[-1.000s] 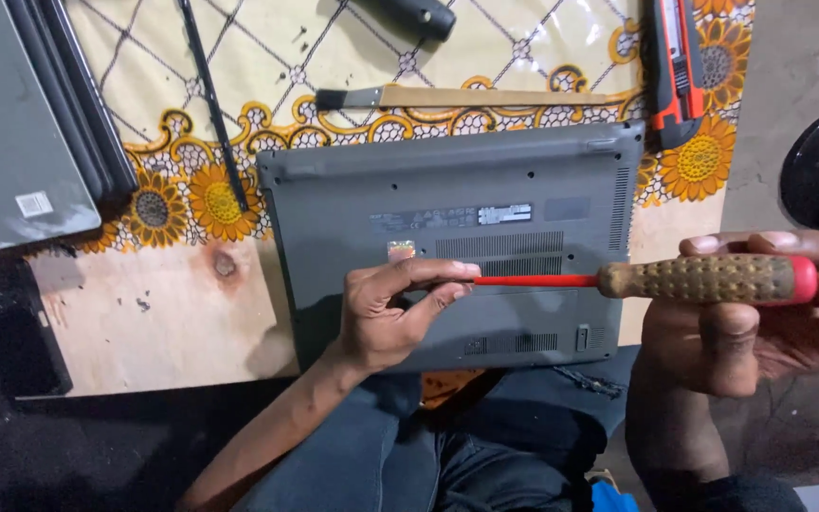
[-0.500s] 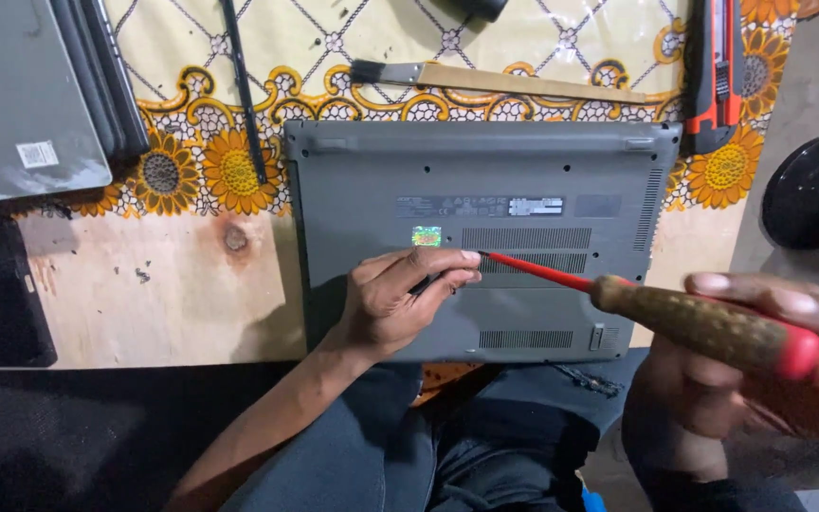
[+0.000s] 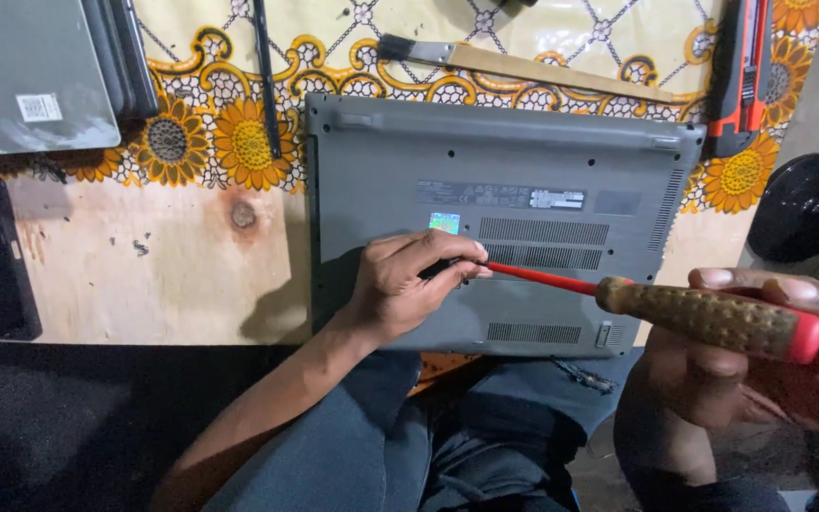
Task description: The person is reassembling a laptop by placing the back cover and securing it with screws using a manual screwdriver.
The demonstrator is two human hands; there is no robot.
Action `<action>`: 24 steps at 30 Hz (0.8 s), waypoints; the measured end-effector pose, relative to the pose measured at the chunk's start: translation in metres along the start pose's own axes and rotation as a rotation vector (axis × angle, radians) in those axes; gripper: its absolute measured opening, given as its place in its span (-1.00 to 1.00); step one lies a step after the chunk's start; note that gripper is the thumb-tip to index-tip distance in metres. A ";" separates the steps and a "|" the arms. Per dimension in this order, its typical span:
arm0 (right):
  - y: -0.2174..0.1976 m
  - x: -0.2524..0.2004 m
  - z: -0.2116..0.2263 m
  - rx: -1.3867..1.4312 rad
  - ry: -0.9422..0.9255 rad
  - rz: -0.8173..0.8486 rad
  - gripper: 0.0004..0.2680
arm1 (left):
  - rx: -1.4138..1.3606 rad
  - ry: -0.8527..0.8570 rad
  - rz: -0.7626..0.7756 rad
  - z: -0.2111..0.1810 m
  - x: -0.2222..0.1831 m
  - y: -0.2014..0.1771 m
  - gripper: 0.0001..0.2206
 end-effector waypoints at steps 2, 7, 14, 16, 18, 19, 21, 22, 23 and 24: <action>0.032 0.009 0.017 0.257 0.126 0.054 -0.69 | 0.003 0.011 -0.005 -0.002 0.001 -0.001 -0.83; 0.037 0.029 0.039 0.063 0.208 -0.040 -0.70 | 0.000 0.014 -0.018 0.000 0.000 -0.001 -0.82; 0.158 0.038 0.024 0.015 0.186 0.418 -0.51 | -0.005 0.009 0.010 0.000 0.001 -0.002 -0.85; 0.173 0.034 0.009 0.530 0.349 0.479 -0.41 | -0.002 0.010 0.026 -0.001 0.002 -0.002 -0.87; 0.162 0.032 0.010 -0.389 -0.148 0.204 -0.71 | 0.004 0.007 0.037 -0.001 0.002 -0.001 -0.83; 0.152 0.037 0.020 -0.390 -0.148 0.202 -0.71 | 0.003 0.007 0.039 -0.001 0.002 -0.001 -0.83; 0.147 0.039 0.016 0.503 0.496 0.433 -0.43 | 0.008 -0.031 0.040 0.003 0.001 0.000 -0.81; 0.145 0.036 0.010 0.503 0.495 0.430 -0.43 | 0.007 -0.031 0.043 0.004 0.001 0.001 -0.81; 0.132 0.040 0.008 0.501 0.360 0.279 -0.45 | 0.015 -0.047 0.050 0.007 0.000 0.002 -0.71; 0.119 0.041 0.007 0.496 0.226 0.127 -0.44 | 0.024 -0.062 0.058 0.009 0.000 0.004 -0.60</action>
Point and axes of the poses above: each hand's wrist, its own x-axis towards the middle knuckle, its own y-axis out of the palm, z = x × y, the point moved 6 cm from there along x, towards the middle knuckle, and after that the axes turned 1 degree about -x, right-handed, at the moved point
